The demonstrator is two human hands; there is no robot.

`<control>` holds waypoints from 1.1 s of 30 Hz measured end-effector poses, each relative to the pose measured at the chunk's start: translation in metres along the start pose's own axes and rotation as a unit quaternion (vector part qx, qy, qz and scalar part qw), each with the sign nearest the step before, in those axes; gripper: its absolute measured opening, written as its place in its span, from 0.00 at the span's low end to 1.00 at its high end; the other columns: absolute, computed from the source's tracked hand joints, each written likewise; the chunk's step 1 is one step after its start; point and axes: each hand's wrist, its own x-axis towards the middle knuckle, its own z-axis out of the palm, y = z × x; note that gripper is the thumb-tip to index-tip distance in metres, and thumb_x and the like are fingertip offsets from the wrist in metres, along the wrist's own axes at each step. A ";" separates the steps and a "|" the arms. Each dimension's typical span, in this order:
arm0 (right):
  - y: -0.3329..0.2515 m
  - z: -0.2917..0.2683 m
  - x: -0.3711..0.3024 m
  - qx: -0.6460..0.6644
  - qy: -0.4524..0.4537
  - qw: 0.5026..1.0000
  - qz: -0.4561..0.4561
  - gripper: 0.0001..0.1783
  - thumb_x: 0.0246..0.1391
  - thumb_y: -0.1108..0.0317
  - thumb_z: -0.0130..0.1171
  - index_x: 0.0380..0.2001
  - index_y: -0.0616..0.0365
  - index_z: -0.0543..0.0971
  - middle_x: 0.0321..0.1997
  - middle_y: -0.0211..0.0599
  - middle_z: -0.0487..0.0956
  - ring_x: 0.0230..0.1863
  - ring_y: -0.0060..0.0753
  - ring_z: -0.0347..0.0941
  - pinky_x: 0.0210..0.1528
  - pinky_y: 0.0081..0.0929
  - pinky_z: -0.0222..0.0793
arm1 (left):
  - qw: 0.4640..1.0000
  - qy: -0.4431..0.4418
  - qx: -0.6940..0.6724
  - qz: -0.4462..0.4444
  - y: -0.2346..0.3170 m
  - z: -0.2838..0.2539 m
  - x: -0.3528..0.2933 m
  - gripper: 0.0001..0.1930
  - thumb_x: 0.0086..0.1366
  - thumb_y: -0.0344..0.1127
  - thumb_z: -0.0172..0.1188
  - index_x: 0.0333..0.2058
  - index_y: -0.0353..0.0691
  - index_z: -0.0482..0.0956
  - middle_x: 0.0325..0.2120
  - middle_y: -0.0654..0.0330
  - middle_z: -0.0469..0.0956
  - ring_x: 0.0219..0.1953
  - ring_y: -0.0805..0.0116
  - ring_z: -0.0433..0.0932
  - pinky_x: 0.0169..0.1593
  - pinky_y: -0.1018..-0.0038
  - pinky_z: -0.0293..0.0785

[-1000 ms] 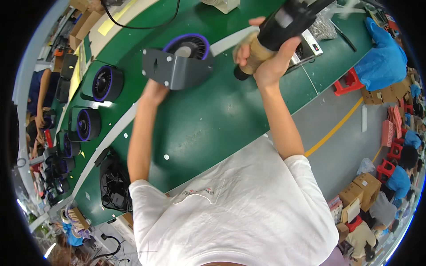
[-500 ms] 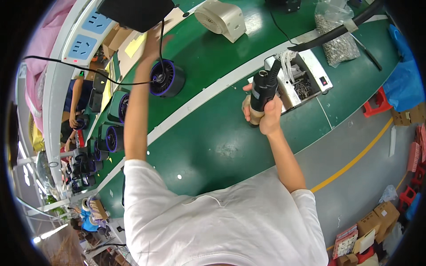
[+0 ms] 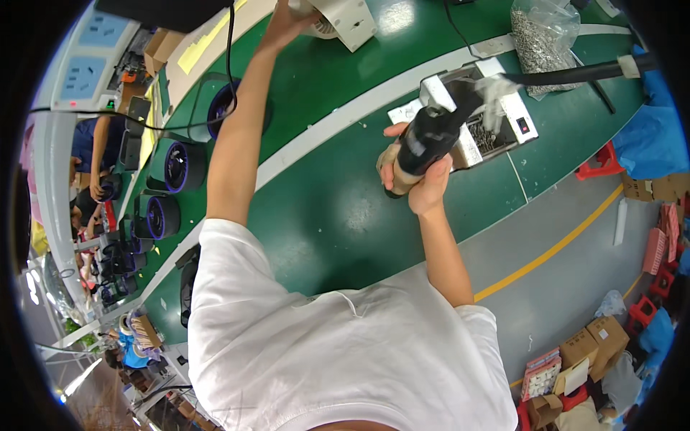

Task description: The person attaches plastic housing components together with screws using an electric screwdriver.

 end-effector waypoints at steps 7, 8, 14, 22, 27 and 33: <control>-0.032 0.010 -0.002 0.057 0.102 0.993 -0.021 0.51 0.45 0.21 0.25 0.43 0.63 0.64 0.10 0.35 0.63 0.07 0.29 0.57 0.11 0.24 0.55 | 0.960 0.081 0.103 -0.248 -0.055 -0.029 -0.061 0.25 0.53 0.34 0.60 0.51 0.39 0.68 0.51 0.47 0.66 0.53 0.52 0.66 0.54 0.67 0.64; -0.039 0.007 0.002 0.059 0.103 0.992 -0.040 0.51 0.44 0.20 0.25 0.43 0.62 0.64 0.11 0.35 0.64 0.08 0.30 0.58 0.11 0.24 0.56 | 0.970 0.150 -0.062 -0.181 -0.052 -0.035 -0.076 0.27 0.54 0.41 0.63 0.51 0.38 0.67 0.52 0.45 0.66 0.55 0.61 0.66 0.52 0.69 0.66; -0.053 -0.004 0.031 0.039 0.150 0.980 -0.124 0.54 0.37 0.16 0.28 0.44 0.58 0.65 0.13 0.36 0.65 0.11 0.31 0.60 0.15 0.25 0.58 | 0.959 0.266 0.008 -0.098 0.079 -0.018 -0.178 0.23 0.52 0.31 0.64 0.46 0.34 0.67 0.41 0.50 0.72 0.43 0.62 0.72 0.47 0.71 0.68; 0.004 0.000 0.032 -0.150 0.093 0.961 -0.215 0.53 0.37 0.16 0.32 0.42 0.58 0.66 0.13 0.37 0.65 0.13 0.32 0.61 0.18 0.28 0.60 | 0.998 0.046 -0.010 -0.050 0.152 -0.025 -0.250 0.28 0.41 0.28 0.67 0.45 0.46 0.73 0.43 0.50 0.70 0.42 0.55 0.73 0.45 0.69 0.71; -0.009 0.016 0.043 -0.100 0.098 0.978 -0.157 0.52 0.40 0.17 0.29 0.43 0.60 0.66 0.13 0.37 0.65 0.12 0.31 0.61 0.17 0.27 0.61 | 1.000 0.015 0.007 0.001 0.167 -0.016 -0.257 0.27 0.40 0.29 0.67 0.44 0.50 0.76 0.44 0.50 0.70 0.43 0.52 0.73 0.44 0.65 0.73; -0.068 0.084 0.034 -0.108 0.068 0.985 -0.116 0.54 0.44 0.20 0.19 0.46 0.63 0.66 0.12 0.38 0.65 0.10 0.30 0.60 0.15 0.27 0.60 | 0.999 0.041 0.015 0.011 0.174 -0.017 -0.257 0.27 0.39 0.30 0.68 0.44 0.50 0.78 0.46 0.50 0.70 0.43 0.51 0.73 0.43 0.63 0.73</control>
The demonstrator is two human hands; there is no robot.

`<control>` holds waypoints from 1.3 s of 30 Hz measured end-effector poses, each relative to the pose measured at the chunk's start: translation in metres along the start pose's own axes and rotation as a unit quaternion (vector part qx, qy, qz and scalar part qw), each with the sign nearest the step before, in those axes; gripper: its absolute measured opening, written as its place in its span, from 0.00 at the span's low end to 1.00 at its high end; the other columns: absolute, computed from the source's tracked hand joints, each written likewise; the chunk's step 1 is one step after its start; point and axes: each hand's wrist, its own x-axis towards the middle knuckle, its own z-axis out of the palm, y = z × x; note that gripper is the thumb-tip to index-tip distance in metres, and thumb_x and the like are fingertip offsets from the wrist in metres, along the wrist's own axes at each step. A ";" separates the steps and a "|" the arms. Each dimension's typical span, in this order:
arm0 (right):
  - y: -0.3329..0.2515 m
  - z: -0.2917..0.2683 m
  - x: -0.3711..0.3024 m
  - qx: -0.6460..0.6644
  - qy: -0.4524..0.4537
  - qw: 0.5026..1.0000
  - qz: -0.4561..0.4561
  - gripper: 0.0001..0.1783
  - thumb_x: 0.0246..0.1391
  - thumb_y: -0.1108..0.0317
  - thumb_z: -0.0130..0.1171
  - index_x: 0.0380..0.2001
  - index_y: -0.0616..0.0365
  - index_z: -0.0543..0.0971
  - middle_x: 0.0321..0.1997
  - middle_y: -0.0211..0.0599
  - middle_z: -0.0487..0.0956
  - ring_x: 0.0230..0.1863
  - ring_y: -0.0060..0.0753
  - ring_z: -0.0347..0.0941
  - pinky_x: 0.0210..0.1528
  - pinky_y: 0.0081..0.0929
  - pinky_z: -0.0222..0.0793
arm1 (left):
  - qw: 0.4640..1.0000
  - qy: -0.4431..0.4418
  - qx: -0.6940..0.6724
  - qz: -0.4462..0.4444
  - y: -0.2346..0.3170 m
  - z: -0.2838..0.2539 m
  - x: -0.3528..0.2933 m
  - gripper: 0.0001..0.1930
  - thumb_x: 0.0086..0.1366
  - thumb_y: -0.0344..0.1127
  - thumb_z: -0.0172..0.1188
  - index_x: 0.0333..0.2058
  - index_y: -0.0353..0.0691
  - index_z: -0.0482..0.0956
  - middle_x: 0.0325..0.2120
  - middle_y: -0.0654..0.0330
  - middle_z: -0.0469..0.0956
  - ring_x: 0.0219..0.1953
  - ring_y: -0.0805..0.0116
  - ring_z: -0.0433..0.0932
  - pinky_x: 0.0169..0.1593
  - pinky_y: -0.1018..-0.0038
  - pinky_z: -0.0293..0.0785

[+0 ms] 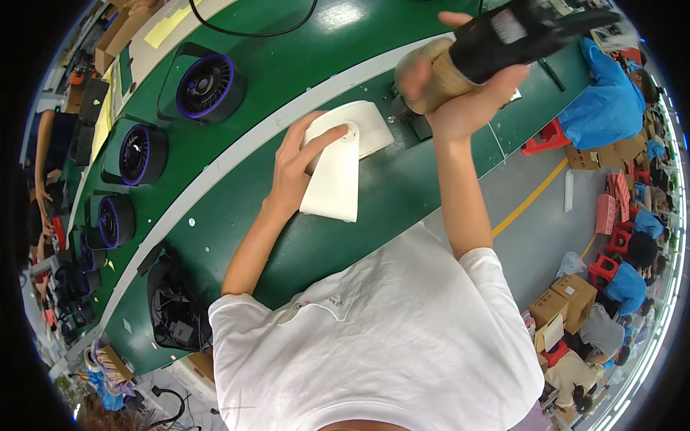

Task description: The person attaches plastic housing components together with screws using an electric screwdriver.

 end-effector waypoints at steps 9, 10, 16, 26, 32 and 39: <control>-0.015 0.032 -0.008 0.164 -0.140 0.976 -0.028 0.57 0.42 0.19 0.17 0.48 0.65 0.64 0.11 0.38 0.65 0.08 0.30 0.59 0.12 0.26 0.60 | 1.000 0.015 0.001 0.011 0.004 0.005 0.002 0.30 0.38 0.31 0.68 0.46 0.49 0.78 0.48 0.49 0.70 0.43 0.51 0.73 0.44 0.63 0.72; -0.013 0.032 -0.009 0.152 -0.138 0.978 -0.028 0.57 0.42 0.19 0.17 0.47 0.66 0.64 0.11 0.38 0.65 0.08 0.30 0.60 0.12 0.25 0.60 | 1.000 0.016 0.001 0.009 0.003 0.006 0.002 0.30 0.38 0.31 0.68 0.46 0.49 0.78 0.48 0.49 0.70 0.43 0.51 0.73 0.44 0.63 0.72; 0.001 0.038 -0.014 0.157 -0.155 0.974 -0.043 0.57 0.42 0.19 0.16 0.43 0.67 0.65 0.11 0.38 0.67 0.09 0.29 0.62 0.13 0.22 0.60 | 1.000 0.023 -0.001 0.010 0.003 0.009 0.002 0.30 0.38 0.31 0.68 0.47 0.47 0.77 0.48 0.49 0.70 0.43 0.51 0.73 0.44 0.63 0.72; 0.001 0.049 -0.018 -0.006 -0.126 0.990 -0.060 0.56 0.44 0.20 0.13 0.34 0.67 0.69 0.09 0.35 0.68 0.09 0.25 0.64 0.13 0.16 0.61 | 1.000 0.026 0.000 0.008 0.000 0.010 0.001 0.28 0.39 0.31 0.67 0.45 0.45 0.78 0.48 0.49 0.69 0.44 0.51 0.72 0.44 0.63 0.71; 0.007 0.039 -0.016 0.022 -0.148 0.989 -0.016 0.55 0.43 0.19 0.15 0.35 0.66 0.68 0.11 0.36 0.69 0.09 0.25 0.64 0.13 0.18 0.62 | 1.000 0.013 0.000 -0.008 0.004 0.008 0.002 0.29 0.41 0.31 0.66 0.48 0.45 0.76 0.48 0.49 0.69 0.44 0.51 0.72 0.45 0.62 0.71; 0.004 0.005 0.000 0.133 -0.115 0.981 -0.083 0.53 0.44 0.19 0.23 0.38 0.66 0.67 0.12 0.37 0.68 0.09 0.28 0.63 0.13 0.22 0.62 | 0.985 0.008 -0.081 -0.150 0.001 0.003 -0.013 0.29 0.54 0.36 0.61 0.56 0.45 0.66 0.50 0.50 0.68 0.47 0.53 0.72 0.48 0.62 0.72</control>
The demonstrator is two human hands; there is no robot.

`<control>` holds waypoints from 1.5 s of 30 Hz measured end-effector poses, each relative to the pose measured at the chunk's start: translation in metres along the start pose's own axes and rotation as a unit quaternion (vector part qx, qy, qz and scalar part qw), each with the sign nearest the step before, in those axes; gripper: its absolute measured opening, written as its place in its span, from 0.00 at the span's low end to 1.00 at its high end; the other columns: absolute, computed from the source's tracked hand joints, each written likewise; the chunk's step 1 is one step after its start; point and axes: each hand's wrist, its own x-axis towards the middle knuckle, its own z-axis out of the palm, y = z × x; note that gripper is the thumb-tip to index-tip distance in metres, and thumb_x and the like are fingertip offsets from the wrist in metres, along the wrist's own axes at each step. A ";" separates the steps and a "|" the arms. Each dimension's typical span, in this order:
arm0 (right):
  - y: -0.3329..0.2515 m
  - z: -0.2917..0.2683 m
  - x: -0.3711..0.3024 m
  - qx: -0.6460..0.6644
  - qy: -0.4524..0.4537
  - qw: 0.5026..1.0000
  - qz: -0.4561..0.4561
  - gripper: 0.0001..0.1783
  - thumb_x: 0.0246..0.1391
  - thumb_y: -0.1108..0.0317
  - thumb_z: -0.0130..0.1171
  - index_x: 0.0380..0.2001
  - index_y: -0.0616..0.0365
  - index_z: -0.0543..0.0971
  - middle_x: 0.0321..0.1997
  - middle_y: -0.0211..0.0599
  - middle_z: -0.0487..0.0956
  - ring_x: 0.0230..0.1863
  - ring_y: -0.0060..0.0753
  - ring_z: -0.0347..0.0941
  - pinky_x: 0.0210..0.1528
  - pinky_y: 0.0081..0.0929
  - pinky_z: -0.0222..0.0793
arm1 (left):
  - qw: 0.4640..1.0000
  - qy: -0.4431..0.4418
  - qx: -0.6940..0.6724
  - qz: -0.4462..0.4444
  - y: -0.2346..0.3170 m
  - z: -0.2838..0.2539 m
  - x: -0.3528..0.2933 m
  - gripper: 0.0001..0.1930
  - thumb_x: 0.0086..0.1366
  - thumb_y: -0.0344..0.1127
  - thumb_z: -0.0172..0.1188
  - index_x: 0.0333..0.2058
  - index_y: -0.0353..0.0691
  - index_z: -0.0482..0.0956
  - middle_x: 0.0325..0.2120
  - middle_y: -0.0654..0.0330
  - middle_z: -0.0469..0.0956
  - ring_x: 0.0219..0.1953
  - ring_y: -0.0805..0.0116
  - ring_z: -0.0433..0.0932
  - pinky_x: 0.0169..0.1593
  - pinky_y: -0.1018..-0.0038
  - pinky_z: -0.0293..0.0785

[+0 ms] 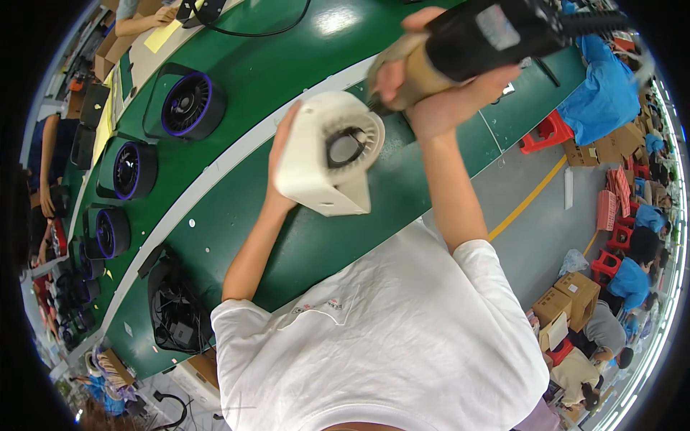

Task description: The person attaches plastic housing components together with screws using an electric screwdriver.

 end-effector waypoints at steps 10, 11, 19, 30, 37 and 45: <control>0.044 -0.075 -0.017 -0.259 0.085 0.960 -0.061 0.47 0.47 0.24 0.35 0.42 0.64 0.67 0.13 0.37 0.68 0.12 0.30 0.63 0.17 0.24 0.62 | 0.392 -0.195 -0.787 -0.436 -0.054 0.025 -0.050 0.34 0.65 0.60 0.37 0.58 0.36 0.57 0.49 0.40 0.67 0.46 0.45 0.73 0.45 0.56 0.78; 0.046 -0.077 -0.019 -0.267 0.080 0.958 -0.070 0.46 0.48 0.25 0.36 0.42 0.64 0.67 0.13 0.37 0.68 0.12 0.30 0.63 0.17 0.24 0.61 | 0.343 -0.201 -0.799 -0.451 -0.058 0.026 -0.053 0.36 0.65 0.61 0.35 0.58 0.36 0.57 0.50 0.37 0.65 0.44 0.43 0.73 0.43 0.55 0.79; 0.029 -0.048 -0.011 -0.156 0.089 0.981 0.074 0.49 0.48 0.23 0.26 0.46 0.64 0.65 0.13 0.37 0.67 0.11 0.30 0.61 0.15 0.25 0.59 | 0.489 -0.231 -0.718 -0.438 -0.056 0.031 -0.053 0.35 0.65 0.62 0.33 0.56 0.35 0.61 0.42 0.40 0.70 0.35 0.53 0.74 0.37 0.62 0.79; -0.011 0.032 -0.002 0.082 -0.094 0.992 0.015 0.56 0.46 0.22 0.17 0.48 0.69 0.62 0.12 0.37 0.65 0.09 0.29 0.60 0.13 0.24 0.59 | 0.525 -0.243 -0.694 -0.428 -0.058 0.031 -0.053 0.36 0.64 0.64 0.31 0.55 0.37 0.63 0.41 0.48 0.73 0.36 0.57 0.76 0.34 0.68 0.76; -0.011 0.043 -0.010 -0.101 -0.030 0.992 0.075 0.56 0.44 0.20 0.17 0.46 0.68 0.62 0.11 0.36 0.66 0.09 0.28 0.62 0.13 0.22 0.59 | 0.522 -0.239 -0.693 -0.437 -0.058 0.033 -0.053 0.37 0.64 0.65 0.30 0.54 0.37 0.63 0.41 0.49 0.74 0.36 0.56 0.77 0.37 0.66 0.77; 0.002 0.039 -0.010 0.082 -0.164 0.982 0.031 0.56 0.43 0.19 0.16 0.40 0.67 0.67 0.15 0.38 0.70 0.14 0.28 0.67 0.17 0.21 0.64 | 0.515 -0.242 -0.700 -0.430 -0.055 0.033 -0.055 0.36 0.64 0.65 0.30 0.53 0.37 0.63 0.41 0.48 0.74 0.37 0.55 0.76 0.40 0.63 0.75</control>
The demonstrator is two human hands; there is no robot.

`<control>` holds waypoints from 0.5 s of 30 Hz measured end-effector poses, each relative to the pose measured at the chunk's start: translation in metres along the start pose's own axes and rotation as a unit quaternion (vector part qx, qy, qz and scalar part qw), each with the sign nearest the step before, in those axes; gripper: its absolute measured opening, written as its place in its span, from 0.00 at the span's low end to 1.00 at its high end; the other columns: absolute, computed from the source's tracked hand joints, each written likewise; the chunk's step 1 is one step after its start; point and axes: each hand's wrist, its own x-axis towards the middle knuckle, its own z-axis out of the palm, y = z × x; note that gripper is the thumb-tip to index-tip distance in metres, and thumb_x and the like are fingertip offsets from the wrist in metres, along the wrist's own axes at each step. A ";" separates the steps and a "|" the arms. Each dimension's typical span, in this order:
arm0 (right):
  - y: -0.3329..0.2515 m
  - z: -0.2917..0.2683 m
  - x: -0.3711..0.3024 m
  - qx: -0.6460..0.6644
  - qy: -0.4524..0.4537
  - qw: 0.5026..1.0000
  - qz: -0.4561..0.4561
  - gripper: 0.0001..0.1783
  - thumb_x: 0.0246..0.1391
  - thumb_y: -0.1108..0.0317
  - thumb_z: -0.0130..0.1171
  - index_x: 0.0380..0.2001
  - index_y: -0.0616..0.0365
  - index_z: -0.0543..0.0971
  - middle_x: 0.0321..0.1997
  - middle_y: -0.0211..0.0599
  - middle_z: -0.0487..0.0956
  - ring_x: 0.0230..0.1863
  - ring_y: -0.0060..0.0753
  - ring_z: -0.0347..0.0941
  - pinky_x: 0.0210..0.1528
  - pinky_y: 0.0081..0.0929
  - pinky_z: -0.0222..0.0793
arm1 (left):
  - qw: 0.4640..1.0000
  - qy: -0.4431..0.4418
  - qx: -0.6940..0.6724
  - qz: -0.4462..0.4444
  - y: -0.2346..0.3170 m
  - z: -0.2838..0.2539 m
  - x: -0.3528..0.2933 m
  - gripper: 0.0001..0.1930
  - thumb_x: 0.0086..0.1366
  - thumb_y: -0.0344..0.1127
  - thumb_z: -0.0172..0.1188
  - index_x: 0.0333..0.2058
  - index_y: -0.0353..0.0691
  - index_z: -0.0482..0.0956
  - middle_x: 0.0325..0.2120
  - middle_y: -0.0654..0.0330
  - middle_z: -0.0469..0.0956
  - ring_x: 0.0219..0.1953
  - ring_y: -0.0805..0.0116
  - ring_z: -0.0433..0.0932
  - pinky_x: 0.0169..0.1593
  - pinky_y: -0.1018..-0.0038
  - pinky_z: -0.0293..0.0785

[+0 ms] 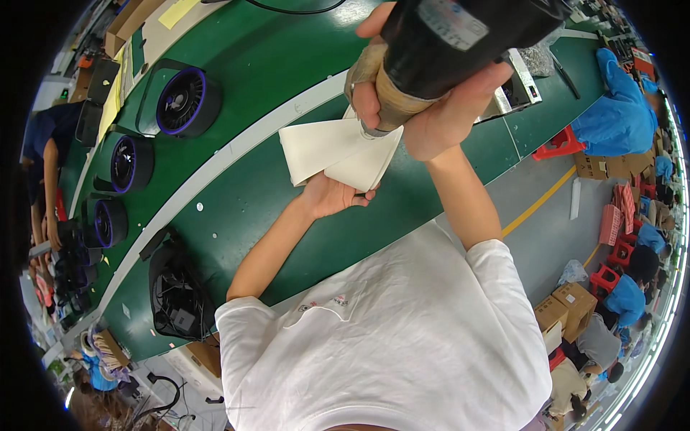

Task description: The person attaches plastic housing components together with screws using an electric screwdriver.

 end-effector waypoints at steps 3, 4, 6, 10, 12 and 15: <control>0.001 0.000 -0.002 -0.011 0.015 1.000 0.013 0.56 0.43 0.19 0.17 0.40 0.67 0.67 0.15 0.38 0.70 0.13 0.28 0.66 0.17 0.21 0.63 | 1.000 0.000 -0.004 0.001 0.000 0.004 -0.002 0.36 0.64 0.64 0.31 0.53 0.37 0.63 0.41 0.48 0.74 0.37 0.55 0.76 0.41 0.63 0.75; 0.001 0.000 -0.003 -0.016 0.022 0.999 0.019 0.56 0.43 0.19 0.17 0.40 0.67 0.67 0.15 0.38 0.70 0.13 0.28 0.66 0.17 0.21 0.63 | 1.000 0.001 -0.006 0.002 0.001 0.005 -0.002 0.36 0.64 0.64 0.31 0.53 0.37 0.63 0.41 0.48 0.74 0.37 0.55 0.76 0.41 0.63 0.75; 0.001 -0.001 -0.005 -0.027 0.037 0.998 0.031 0.56 0.43 0.19 0.17 0.40 0.67 0.66 0.14 0.38 0.70 0.13 0.28 0.66 0.17 0.21 0.62 | 1.000 0.004 -0.009 0.003 0.001 0.006 -0.003 0.35 0.64 0.64 0.32 0.53 0.37 0.63 0.41 0.47 0.74 0.37 0.55 0.75 0.42 0.63 0.74; 0.000 0.000 -0.008 -0.045 0.070 0.996 0.045 0.56 0.43 0.19 0.19 0.40 0.67 0.66 0.14 0.38 0.69 0.13 0.27 0.65 0.16 0.20 0.61 | 0.999 -0.044 -0.022 -0.001 0.004 -0.003 -0.001 0.36 0.64 0.63 0.32 0.56 0.37 0.61 0.44 0.44 0.71 0.41 0.53 0.74 0.44 0.61 0.74; -0.005 -0.003 -0.009 -0.059 0.091 0.993 0.044 0.56 0.42 0.19 0.19 0.40 0.67 0.66 0.14 0.38 0.69 0.13 0.27 0.64 0.16 0.20 0.61 | 0.999 -0.029 -0.045 0.008 0.004 0.002 -0.001 0.35 0.64 0.63 0.33 0.56 0.37 0.61 0.45 0.44 0.70 0.42 0.52 0.73 0.45 0.60 0.74; -0.010 -0.010 -0.012 -0.073 0.125 0.989 0.039 0.56 0.42 0.18 0.20 0.40 0.68 0.66 0.13 0.37 0.69 0.12 0.26 0.64 0.16 0.19 0.60 | 0.995 0.005 -0.090 0.032 0.006 0.020 -0.008 0.34 0.64 0.61 0.34 0.57 0.37 0.61 0.48 0.45 0.69 0.45 0.52 0.73 0.46 0.58 0.74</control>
